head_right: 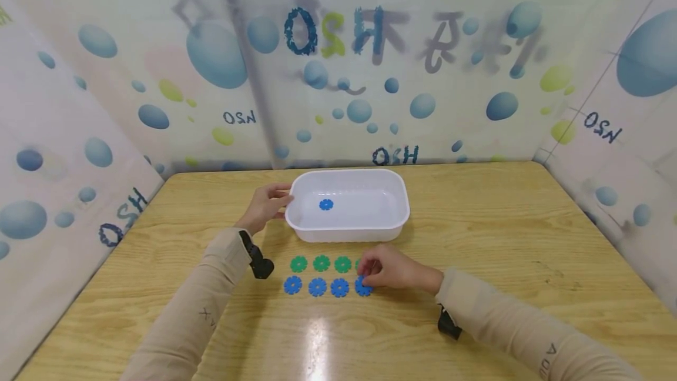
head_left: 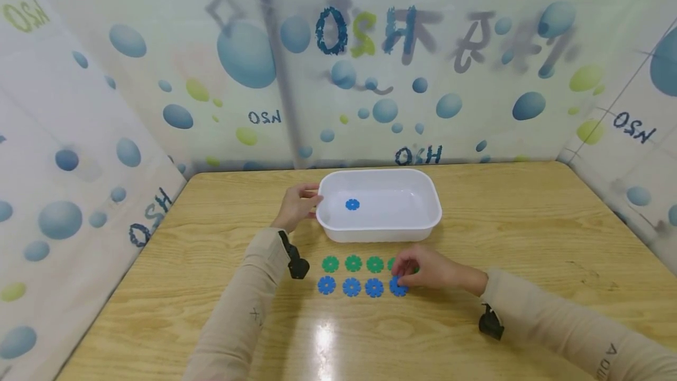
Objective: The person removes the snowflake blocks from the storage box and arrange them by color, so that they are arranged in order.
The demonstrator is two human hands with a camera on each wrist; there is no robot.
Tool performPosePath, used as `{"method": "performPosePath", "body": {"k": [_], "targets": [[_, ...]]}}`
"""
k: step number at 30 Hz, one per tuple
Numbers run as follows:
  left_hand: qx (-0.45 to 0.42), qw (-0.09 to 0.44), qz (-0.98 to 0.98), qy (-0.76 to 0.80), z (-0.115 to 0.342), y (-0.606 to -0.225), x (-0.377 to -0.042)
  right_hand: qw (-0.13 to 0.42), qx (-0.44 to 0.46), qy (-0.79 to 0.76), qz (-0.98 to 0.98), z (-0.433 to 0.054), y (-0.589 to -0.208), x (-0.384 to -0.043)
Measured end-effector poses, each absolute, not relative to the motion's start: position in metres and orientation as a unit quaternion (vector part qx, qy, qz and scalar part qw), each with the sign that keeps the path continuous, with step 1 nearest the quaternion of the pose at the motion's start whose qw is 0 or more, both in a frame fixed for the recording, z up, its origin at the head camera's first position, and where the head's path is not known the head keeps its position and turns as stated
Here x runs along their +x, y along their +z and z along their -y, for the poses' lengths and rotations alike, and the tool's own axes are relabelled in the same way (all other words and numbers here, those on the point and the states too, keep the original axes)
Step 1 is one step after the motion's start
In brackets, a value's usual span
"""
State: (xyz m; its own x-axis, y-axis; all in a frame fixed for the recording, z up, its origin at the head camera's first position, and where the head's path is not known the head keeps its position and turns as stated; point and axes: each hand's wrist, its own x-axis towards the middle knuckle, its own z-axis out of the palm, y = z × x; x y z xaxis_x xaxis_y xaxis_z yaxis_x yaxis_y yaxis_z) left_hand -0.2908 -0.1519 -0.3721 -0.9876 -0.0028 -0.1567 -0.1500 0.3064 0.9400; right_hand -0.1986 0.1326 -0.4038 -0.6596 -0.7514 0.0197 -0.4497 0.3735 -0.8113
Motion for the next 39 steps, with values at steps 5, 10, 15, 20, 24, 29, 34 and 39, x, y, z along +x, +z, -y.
{"method": "performPosePath", "body": {"k": [5,10,15,20,24,29,34,39], "targets": [[-0.048,0.061,-0.807,0.586,0.152,-0.372,-0.289,0.169,-0.372,-0.399,-0.821,-0.131,-0.402,-0.196],[-0.049,0.062,-0.806,0.587,0.152,-0.372,-0.290,0.153,-0.376,-0.381,-0.831,-0.131,-0.403,-0.195],[-0.050,0.063,-0.806,0.586,0.152,-0.371,-0.291,0.141,-0.384,-0.374,-0.832,-0.130,-0.405,-0.195],[-0.052,0.064,-0.804,0.589,0.152,-0.371,-0.290,0.143,-0.380,-0.372,-0.835,-0.130,-0.406,-0.195],[-0.051,0.066,-0.804,0.589,0.151,-0.370,-0.290,0.149,-0.373,-0.377,-0.834,-0.131,-0.404,-0.196],[-0.048,0.068,-0.802,0.592,0.152,-0.369,-0.289,0.152,-0.361,-0.392,-0.832,-0.132,-0.393,-0.199],[-0.045,0.068,-0.803,0.590,0.152,-0.368,-0.289,0.107,-0.388,-0.399,-0.824,-0.130,-0.373,-0.206],[-0.047,0.066,-0.805,0.588,0.152,-0.369,-0.289,0.060,-0.403,-0.396,-0.823,-0.122,-0.352,-0.216]]}}
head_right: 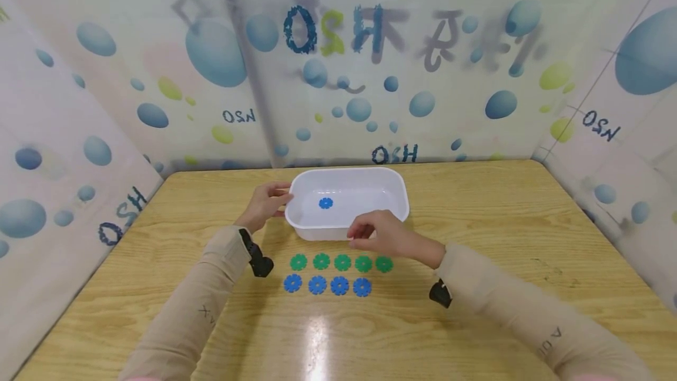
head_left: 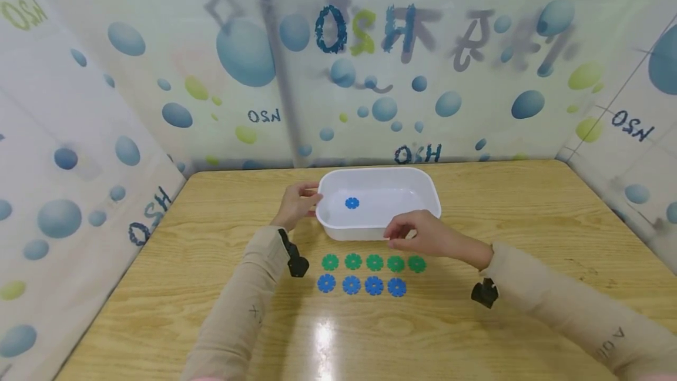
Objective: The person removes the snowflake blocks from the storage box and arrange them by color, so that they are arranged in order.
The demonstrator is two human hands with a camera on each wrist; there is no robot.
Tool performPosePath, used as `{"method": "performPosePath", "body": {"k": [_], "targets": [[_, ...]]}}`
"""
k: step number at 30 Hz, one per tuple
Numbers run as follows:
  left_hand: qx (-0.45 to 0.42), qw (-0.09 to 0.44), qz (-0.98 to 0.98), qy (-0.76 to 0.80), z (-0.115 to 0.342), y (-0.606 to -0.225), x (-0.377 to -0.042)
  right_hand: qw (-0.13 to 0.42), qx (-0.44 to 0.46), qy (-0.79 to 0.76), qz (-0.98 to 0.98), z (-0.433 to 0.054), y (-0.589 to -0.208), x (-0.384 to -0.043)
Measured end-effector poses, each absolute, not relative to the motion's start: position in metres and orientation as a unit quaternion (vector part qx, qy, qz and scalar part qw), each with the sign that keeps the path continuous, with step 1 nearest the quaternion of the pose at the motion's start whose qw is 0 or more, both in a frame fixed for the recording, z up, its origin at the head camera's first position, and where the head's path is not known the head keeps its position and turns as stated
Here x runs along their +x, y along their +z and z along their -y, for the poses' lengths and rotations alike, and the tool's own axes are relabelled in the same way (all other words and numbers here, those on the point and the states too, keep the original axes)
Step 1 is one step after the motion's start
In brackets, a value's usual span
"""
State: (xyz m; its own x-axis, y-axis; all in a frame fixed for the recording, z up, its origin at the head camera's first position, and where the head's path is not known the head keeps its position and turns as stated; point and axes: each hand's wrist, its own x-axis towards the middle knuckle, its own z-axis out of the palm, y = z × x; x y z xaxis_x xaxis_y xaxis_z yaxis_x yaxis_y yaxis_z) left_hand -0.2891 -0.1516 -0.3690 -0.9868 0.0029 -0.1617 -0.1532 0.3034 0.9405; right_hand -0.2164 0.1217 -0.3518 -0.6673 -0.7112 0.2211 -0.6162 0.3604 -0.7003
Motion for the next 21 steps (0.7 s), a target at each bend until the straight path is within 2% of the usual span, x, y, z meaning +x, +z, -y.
{"method": "performPosePath", "body": {"k": [14,21], "targets": [[-0.045,0.064,-0.804,0.589,0.153,-0.370,-0.291,0.083,-0.414,-0.375,-0.825,-0.092,-0.316,-0.267],[-0.047,0.063,-0.797,0.599,0.153,-0.372,-0.291,0.138,-0.368,-0.372,-0.841,-0.082,-0.317,-0.296]]}}
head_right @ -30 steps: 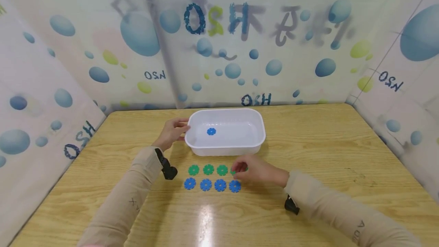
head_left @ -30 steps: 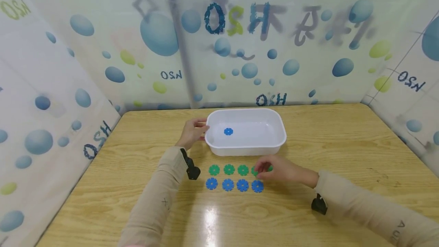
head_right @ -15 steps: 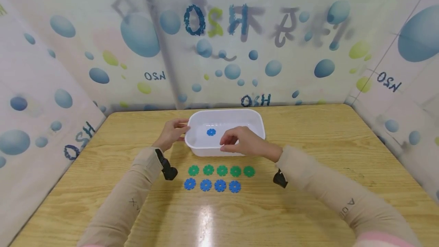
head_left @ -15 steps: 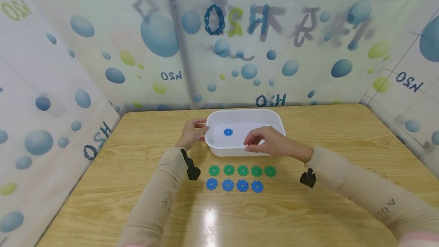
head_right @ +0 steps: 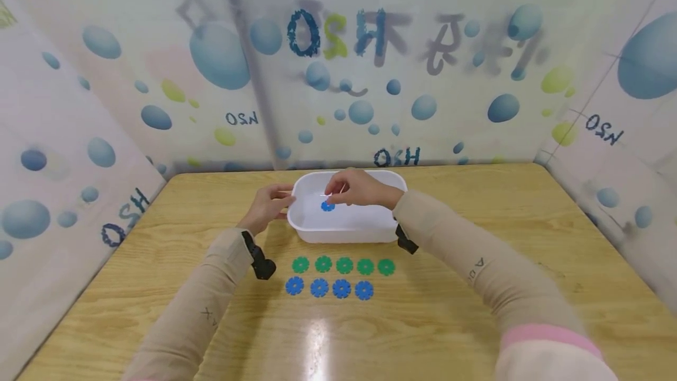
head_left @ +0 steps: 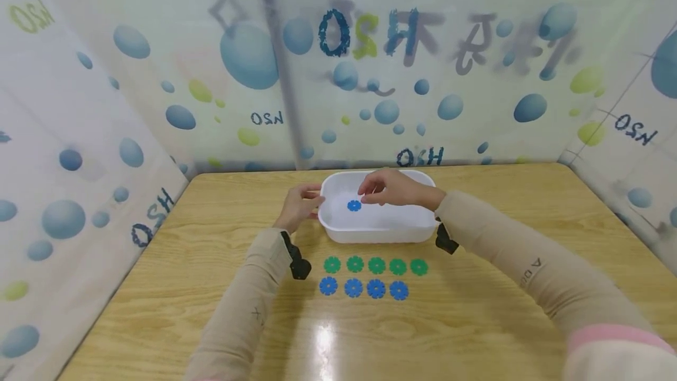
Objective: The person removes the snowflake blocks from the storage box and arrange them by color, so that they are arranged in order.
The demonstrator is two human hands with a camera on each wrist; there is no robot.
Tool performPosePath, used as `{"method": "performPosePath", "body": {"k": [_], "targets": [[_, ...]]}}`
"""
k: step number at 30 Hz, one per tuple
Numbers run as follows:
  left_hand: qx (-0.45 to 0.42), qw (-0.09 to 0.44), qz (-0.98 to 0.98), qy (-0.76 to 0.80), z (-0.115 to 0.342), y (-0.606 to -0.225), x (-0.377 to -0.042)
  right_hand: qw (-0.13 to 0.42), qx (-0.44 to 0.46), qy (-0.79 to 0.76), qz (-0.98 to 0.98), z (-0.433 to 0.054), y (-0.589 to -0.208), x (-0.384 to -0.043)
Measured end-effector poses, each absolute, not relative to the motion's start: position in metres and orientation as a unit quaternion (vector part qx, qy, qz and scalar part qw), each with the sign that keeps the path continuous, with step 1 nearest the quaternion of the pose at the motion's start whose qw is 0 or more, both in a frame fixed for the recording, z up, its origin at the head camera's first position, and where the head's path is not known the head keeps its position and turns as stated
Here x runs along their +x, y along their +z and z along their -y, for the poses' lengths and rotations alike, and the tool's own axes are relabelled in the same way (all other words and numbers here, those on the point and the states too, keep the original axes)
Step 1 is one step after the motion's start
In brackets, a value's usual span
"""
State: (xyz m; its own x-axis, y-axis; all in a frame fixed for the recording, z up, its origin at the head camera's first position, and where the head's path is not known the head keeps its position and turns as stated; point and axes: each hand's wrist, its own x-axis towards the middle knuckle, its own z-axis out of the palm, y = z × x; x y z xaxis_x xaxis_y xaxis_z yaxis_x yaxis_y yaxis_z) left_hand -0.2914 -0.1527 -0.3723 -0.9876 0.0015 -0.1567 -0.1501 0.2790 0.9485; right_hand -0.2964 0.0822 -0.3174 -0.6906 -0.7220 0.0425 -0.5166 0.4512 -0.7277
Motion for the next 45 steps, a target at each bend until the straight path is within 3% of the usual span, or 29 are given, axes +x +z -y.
{"method": "performPosePath", "body": {"k": [9,25,45], "targets": [[-0.046,0.061,-0.795,0.601,0.153,-0.373,-0.289,0.226,-0.284,-0.343,-0.867,-0.077,-0.312,-0.326],[-0.044,0.061,-0.796,0.600,0.153,-0.374,-0.290,0.204,-0.252,-0.367,-0.872,-0.080,-0.329,-0.358],[-0.047,0.067,-0.793,0.603,0.154,-0.372,-0.290,0.227,-0.230,-0.367,-0.872,-0.066,-0.339,-0.368]]}}
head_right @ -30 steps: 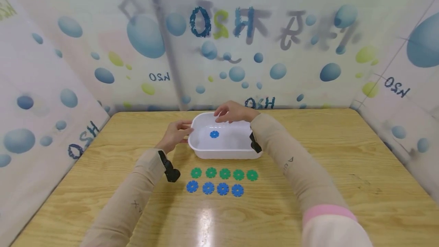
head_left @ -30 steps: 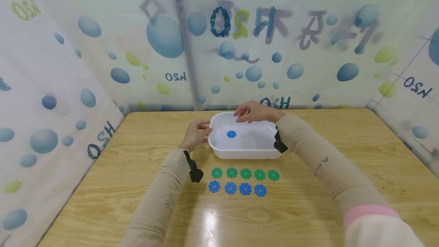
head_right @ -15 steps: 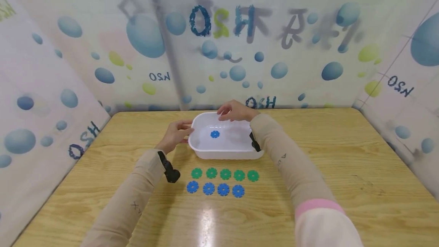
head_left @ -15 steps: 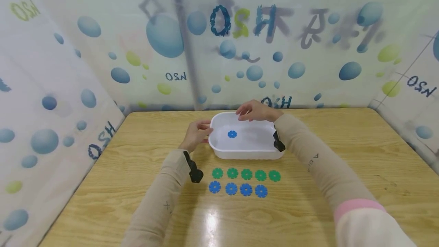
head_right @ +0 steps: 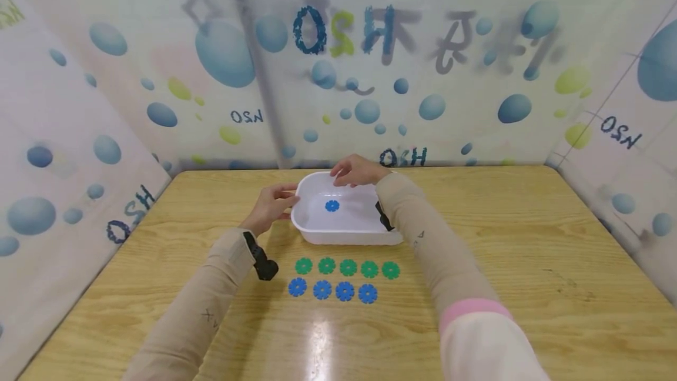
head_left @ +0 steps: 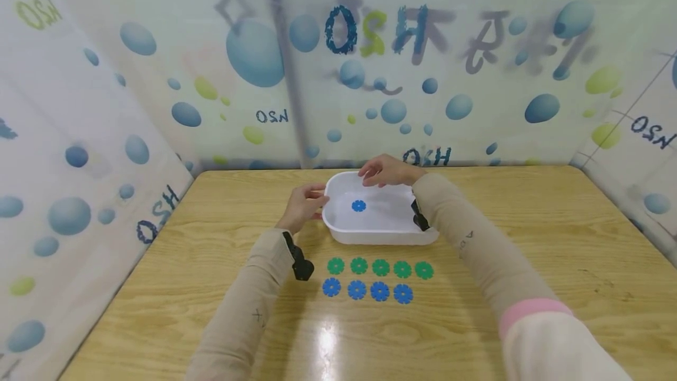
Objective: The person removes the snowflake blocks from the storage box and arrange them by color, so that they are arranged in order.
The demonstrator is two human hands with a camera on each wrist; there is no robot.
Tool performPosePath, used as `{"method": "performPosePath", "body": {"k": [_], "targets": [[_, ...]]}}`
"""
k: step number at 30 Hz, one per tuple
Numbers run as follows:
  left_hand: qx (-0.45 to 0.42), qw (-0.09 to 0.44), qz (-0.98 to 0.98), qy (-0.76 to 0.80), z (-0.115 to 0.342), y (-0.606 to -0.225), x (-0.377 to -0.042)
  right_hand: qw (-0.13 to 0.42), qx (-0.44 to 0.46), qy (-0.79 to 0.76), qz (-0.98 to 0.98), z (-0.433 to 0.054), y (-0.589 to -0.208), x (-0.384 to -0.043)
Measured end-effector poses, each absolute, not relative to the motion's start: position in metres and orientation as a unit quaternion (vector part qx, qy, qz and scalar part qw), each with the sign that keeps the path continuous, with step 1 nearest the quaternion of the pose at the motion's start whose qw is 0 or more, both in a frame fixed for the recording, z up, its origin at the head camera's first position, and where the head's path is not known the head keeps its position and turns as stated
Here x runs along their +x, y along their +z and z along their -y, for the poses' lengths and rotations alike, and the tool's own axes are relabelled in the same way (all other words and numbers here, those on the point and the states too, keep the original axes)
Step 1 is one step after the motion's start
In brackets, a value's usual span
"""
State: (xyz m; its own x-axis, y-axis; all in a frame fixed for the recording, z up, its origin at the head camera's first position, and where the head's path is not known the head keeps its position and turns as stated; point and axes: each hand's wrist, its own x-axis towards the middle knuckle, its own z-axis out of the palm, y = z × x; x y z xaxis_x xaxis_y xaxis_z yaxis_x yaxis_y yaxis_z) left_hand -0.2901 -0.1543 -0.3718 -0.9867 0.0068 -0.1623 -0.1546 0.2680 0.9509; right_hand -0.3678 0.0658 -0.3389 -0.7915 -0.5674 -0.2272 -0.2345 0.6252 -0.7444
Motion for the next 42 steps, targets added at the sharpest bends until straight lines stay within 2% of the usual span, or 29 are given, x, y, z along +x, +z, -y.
{"method": "performPosePath", "body": {"k": [11,27,42], "targets": [[-0.050,0.066,-0.794,0.602,0.155,-0.372,-0.291,0.213,-0.253,-0.359,-0.873,-0.059,-0.341,-0.371],[-0.047,0.064,-0.796,0.599,0.155,-0.375,-0.294,0.276,-0.262,-0.334,-0.862,-0.056,-0.368,-0.370],[-0.047,0.072,-0.795,0.601,0.154,-0.372,-0.293,0.250,-0.285,-0.320,-0.868,-0.052,-0.389,-0.373]]}}
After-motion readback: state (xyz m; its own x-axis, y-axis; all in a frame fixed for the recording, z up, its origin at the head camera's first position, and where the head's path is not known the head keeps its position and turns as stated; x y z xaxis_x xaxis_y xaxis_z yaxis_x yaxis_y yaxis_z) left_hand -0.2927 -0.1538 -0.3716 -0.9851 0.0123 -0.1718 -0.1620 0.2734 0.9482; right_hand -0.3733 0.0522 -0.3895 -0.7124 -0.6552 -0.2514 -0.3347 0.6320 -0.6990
